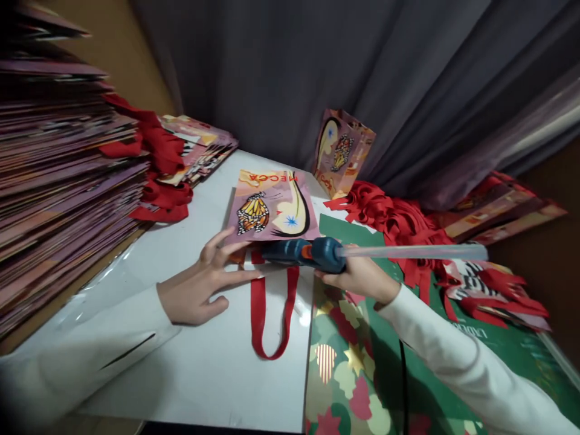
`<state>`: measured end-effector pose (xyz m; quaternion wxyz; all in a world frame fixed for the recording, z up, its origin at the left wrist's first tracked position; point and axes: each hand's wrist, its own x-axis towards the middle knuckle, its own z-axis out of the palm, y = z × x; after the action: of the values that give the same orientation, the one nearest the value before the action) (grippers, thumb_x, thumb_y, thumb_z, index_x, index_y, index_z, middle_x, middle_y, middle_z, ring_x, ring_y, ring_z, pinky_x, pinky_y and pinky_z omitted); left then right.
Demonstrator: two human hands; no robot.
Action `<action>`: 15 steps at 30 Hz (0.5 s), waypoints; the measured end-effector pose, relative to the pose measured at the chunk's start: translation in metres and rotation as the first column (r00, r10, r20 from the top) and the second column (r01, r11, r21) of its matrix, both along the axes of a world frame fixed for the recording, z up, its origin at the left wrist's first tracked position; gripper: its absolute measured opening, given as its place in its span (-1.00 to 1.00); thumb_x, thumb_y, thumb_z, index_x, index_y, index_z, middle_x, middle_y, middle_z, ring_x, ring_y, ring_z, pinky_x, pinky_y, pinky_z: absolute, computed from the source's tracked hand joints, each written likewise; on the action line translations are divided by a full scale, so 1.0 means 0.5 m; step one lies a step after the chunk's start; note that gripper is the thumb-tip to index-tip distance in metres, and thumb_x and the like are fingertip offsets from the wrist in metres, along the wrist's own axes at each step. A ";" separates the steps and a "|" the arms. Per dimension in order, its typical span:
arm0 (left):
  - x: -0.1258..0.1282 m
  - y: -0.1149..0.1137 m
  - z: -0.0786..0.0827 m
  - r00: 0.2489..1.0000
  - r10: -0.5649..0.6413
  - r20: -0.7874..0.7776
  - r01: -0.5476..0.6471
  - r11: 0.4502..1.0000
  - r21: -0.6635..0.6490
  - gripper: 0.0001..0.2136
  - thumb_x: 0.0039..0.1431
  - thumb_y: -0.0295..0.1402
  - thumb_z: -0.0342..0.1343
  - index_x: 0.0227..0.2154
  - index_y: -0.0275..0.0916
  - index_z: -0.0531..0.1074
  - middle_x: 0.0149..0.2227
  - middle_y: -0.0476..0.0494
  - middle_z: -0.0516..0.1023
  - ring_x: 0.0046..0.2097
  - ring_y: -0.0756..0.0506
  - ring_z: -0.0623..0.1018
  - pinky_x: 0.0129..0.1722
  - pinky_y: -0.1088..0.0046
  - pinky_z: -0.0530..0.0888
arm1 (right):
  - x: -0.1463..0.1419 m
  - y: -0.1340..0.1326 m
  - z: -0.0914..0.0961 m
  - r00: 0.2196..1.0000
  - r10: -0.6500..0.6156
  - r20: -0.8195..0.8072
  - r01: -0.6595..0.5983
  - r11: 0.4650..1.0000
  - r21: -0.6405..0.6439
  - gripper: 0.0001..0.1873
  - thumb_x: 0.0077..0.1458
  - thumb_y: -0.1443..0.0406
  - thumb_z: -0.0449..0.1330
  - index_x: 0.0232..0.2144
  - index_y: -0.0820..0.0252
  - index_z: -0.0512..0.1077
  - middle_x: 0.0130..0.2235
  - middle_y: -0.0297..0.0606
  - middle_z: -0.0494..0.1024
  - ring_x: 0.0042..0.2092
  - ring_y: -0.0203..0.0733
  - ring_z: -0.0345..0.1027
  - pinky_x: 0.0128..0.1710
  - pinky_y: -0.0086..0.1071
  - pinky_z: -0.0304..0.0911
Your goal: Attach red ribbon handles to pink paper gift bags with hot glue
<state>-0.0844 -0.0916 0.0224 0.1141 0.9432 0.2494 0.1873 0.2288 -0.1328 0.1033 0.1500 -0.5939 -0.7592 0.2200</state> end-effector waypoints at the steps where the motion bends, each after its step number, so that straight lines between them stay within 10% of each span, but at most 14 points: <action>1: -0.001 0.002 0.000 1.000 -0.006 -0.001 0.006 1.000 0.004 -0.33 -0.14 -0.54 0.09 0.13 0.01 0.37 0.34 -0.14 -0.18 0.36 -0.51 -0.27 0.21 -0.33 0.15 | -0.001 0.003 -0.005 1.000 0.007 -0.014 -0.007 1.000 0.001 -0.78 -0.05 0.16 0.23 -0.39 0.19 0.45 -0.35 -0.22 0.57 -0.31 -0.09 0.45 -0.32 -0.32 0.40; 15: -0.002 0.018 0.004 0.997 -0.063 -0.042 0.065 0.997 0.035 -0.33 -0.17 -0.53 0.09 0.13 -0.04 0.38 0.35 -0.08 -0.28 0.35 -0.56 -0.31 0.28 -0.33 -0.01 | -0.023 0.011 -0.051 0.987 0.114 -0.109 -0.117 0.993 -0.027 -0.80 -0.02 0.27 0.24 -0.30 0.22 0.45 -0.27 -0.23 0.55 -0.25 -0.12 0.41 -0.23 -0.33 0.32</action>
<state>-0.0854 -0.0828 0.0244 0.0979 0.9562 0.2181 0.1688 0.2172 -0.1273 0.0778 0.1677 -0.5386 -0.7793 0.2728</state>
